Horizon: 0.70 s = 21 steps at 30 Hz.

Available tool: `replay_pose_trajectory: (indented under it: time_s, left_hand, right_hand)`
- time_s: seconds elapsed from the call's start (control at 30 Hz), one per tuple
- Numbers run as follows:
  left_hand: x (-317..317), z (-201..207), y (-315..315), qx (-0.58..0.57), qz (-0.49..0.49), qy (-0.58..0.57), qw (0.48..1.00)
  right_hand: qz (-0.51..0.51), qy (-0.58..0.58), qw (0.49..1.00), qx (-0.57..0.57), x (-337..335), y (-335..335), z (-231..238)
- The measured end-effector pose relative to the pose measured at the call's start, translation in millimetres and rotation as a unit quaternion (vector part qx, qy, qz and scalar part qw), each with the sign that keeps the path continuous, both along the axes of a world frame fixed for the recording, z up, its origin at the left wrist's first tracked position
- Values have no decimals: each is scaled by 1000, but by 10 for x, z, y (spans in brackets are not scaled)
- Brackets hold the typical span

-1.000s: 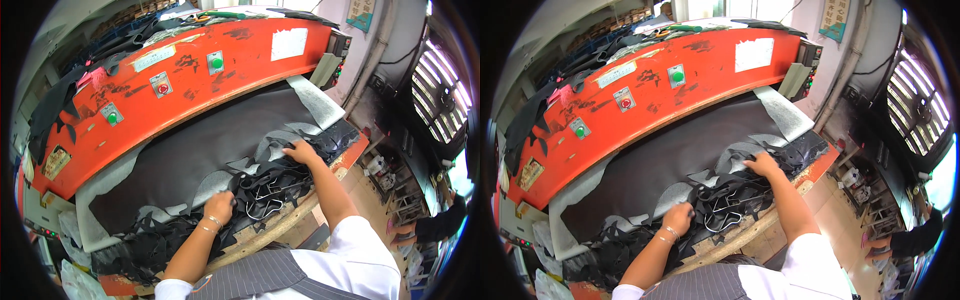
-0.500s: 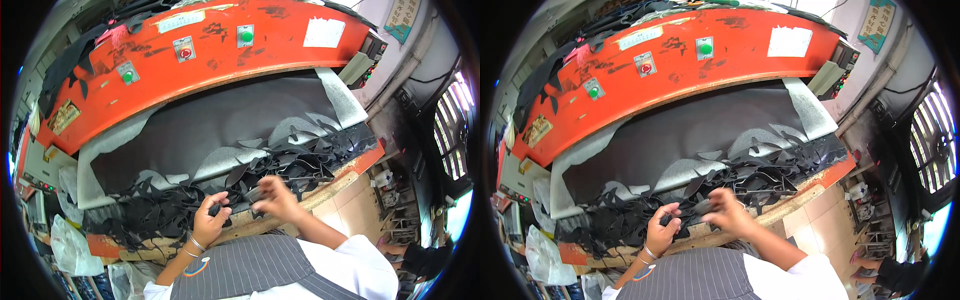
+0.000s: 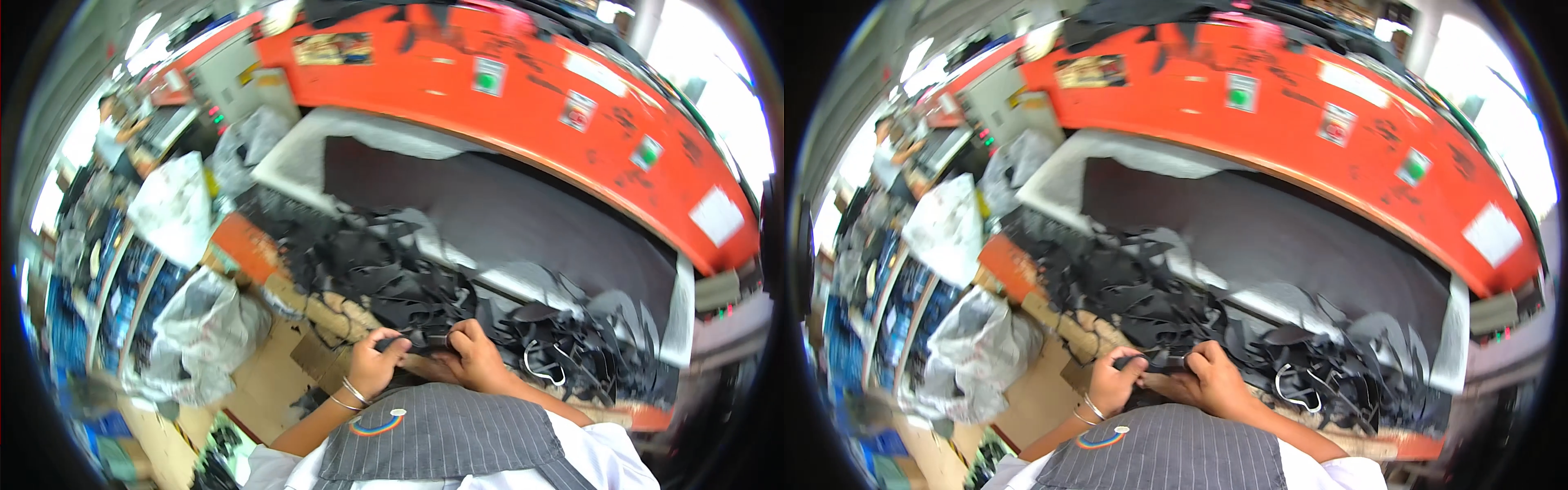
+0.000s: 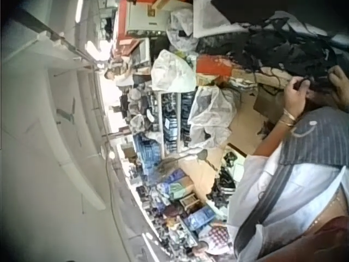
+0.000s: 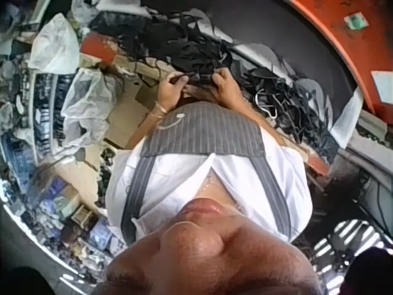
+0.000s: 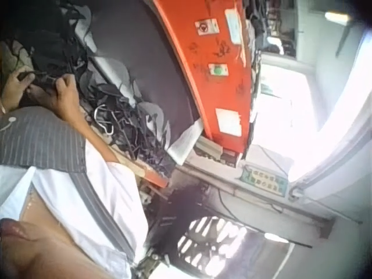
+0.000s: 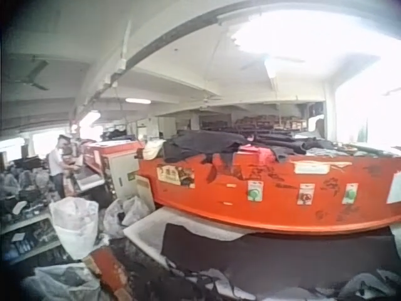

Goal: Using an industrial die-cutting machine to cut shoe components from a sheet of leather.

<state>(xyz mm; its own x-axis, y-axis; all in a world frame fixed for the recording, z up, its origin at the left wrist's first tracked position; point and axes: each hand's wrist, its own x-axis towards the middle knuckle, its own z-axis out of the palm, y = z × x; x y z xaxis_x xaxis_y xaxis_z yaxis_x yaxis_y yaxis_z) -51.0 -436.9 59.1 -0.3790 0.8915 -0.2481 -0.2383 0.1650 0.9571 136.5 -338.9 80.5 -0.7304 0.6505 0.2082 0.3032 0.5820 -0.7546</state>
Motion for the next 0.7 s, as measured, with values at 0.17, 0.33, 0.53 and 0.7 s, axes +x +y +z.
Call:
replay_pose_trajectory:
  time_s: [0.17, 0.33, 0.53, 0.7]
  left_hand:
    - [-350, -282, -1316, 142, 331, -370, 856]
    - [-159, -1616, -2501, 201, 519, -524, 645]
    - [685, -2805, -5275, 190, 818, -191, 509]
    - [526, -1457, -7018, 65, 836, -14, 545]
  right_hand:
    - [40, -214, 968, 127, 1, -147, -84]
    - [84, -209, 967, 118, 709, 51, -421]
    - [204, -205, 948, 131, 764, 243, -357]
    - [134, -196, 966, 100, 566, 32, -71]
